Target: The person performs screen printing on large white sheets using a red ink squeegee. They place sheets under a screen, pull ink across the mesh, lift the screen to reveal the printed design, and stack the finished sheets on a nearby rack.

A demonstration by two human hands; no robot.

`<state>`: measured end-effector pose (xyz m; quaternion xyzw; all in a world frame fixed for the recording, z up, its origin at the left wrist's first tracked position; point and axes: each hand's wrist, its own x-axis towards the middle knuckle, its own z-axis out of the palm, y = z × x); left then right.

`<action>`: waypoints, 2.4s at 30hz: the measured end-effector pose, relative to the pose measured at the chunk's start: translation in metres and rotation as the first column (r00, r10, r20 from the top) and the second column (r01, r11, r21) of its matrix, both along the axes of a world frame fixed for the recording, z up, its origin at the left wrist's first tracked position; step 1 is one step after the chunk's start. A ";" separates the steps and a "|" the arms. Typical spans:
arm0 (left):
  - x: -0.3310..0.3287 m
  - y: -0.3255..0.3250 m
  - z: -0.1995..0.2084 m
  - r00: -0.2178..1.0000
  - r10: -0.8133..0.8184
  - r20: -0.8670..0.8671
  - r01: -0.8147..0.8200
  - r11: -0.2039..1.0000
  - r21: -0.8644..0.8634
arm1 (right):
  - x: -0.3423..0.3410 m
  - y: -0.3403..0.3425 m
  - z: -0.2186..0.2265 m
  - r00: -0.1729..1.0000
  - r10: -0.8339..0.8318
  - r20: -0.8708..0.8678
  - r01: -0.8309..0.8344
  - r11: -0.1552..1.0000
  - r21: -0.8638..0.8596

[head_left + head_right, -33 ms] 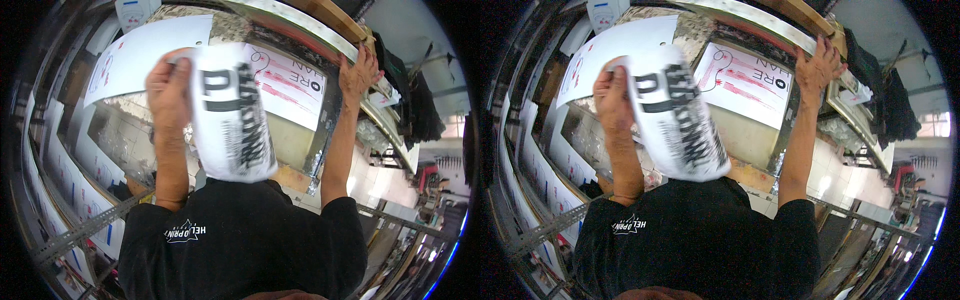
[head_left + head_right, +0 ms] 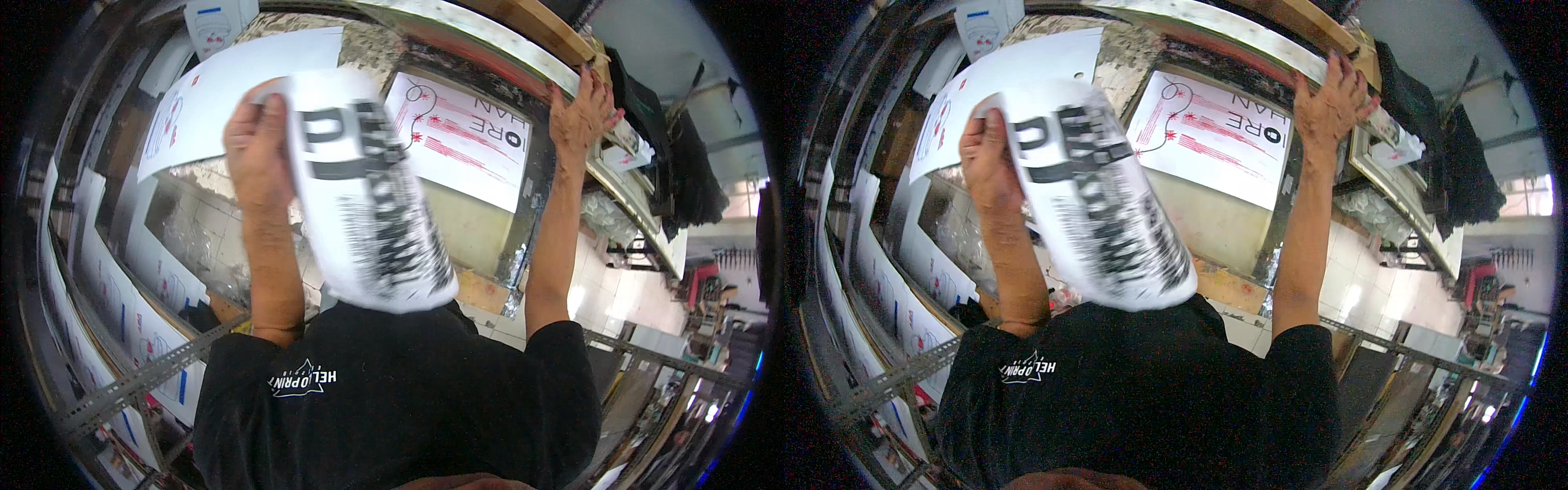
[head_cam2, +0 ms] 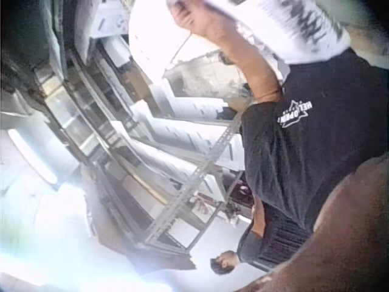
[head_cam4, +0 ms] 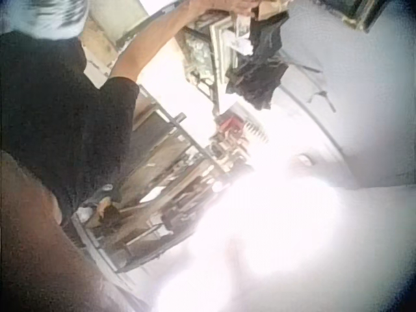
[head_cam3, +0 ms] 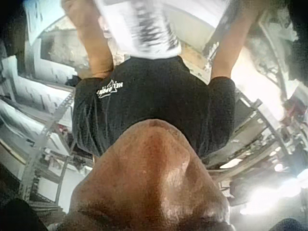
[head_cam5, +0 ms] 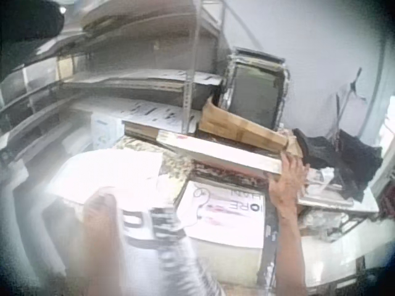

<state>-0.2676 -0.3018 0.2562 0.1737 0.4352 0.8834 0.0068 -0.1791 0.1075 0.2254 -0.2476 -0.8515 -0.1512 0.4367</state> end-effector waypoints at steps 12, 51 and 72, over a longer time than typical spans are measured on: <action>-0.148 0.029 -0.216 0.995 0.041 0.095 0.023 0.811 -0.585 | -0.001 0.002 0.004 0.999 0.035 -0.036 -0.035 0.999 0.011; -0.074 0.027 -0.299 0.990 0.102 -0.102 -0.144 0.655 -0.742 | -0.007 0.007 -0.132 0.974 0.143 0.174 -0.068 0.923 -0.378; -0.078 0.017 -0.291 0.948 0.053 -0.314 -0.300 0.483 -0.823 | -0.077 0.079 -0.169 0.921 0.078 0.382 0.162 0.815 -0.557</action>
